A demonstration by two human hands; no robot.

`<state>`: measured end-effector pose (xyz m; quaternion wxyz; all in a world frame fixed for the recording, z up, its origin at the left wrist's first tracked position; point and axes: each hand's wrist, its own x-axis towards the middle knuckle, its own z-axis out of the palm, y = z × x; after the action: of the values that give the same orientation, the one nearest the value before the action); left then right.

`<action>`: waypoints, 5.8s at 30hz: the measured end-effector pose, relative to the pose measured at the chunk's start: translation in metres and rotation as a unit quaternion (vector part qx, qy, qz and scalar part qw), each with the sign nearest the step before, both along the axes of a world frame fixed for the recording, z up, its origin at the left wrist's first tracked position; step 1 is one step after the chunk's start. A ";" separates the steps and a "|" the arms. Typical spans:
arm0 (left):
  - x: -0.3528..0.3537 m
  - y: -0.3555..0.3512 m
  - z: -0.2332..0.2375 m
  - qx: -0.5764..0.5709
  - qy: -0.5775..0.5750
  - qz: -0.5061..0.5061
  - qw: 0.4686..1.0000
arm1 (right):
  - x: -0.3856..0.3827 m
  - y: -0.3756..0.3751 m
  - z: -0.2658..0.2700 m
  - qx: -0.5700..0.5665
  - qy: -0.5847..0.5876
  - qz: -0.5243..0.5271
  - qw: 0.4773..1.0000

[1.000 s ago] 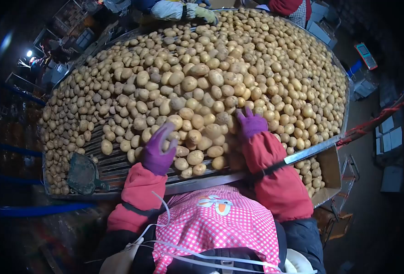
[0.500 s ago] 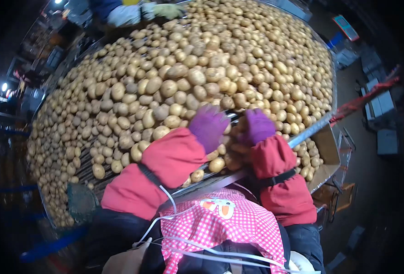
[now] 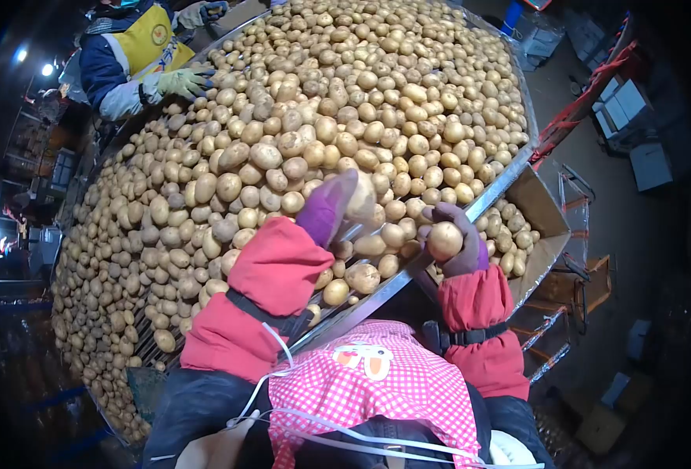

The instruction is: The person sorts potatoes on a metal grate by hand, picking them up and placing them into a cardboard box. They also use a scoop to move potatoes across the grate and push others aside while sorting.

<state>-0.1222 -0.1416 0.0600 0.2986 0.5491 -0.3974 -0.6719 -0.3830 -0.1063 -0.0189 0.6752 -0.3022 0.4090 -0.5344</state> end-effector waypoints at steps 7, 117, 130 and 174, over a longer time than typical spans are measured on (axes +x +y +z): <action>-0.069 0.033 -0.015 0.041 0.202 0.013 0.979 | 0.013 0.017 0.029 -0.014 -0.025 0.184 0.982; -0.032 0.039 -0.049 -0.119 0.193 0.177 0.958 | -0.350 0.285 -0.123 0.209 -0.027 -0.638 0.741; 0.189 0.160 -0.049 -0.385 -0.551 0.176 0.719 | 0.114 -0.034 0.006 -0.444 0.553 0.195 0.678; 0.046 0.125 -0.068 -0.264 -0.558 -0.308 0.724 | 0.062 0.032 0.016 0.043 -0.195 0.160 0.967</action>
<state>-0.0758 -0.0166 -0.0082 -0.0674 0.5713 -0.8006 -0.1677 -0.3209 -0.0744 -0.0028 0.8310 -0.2239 0.2384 -0.4500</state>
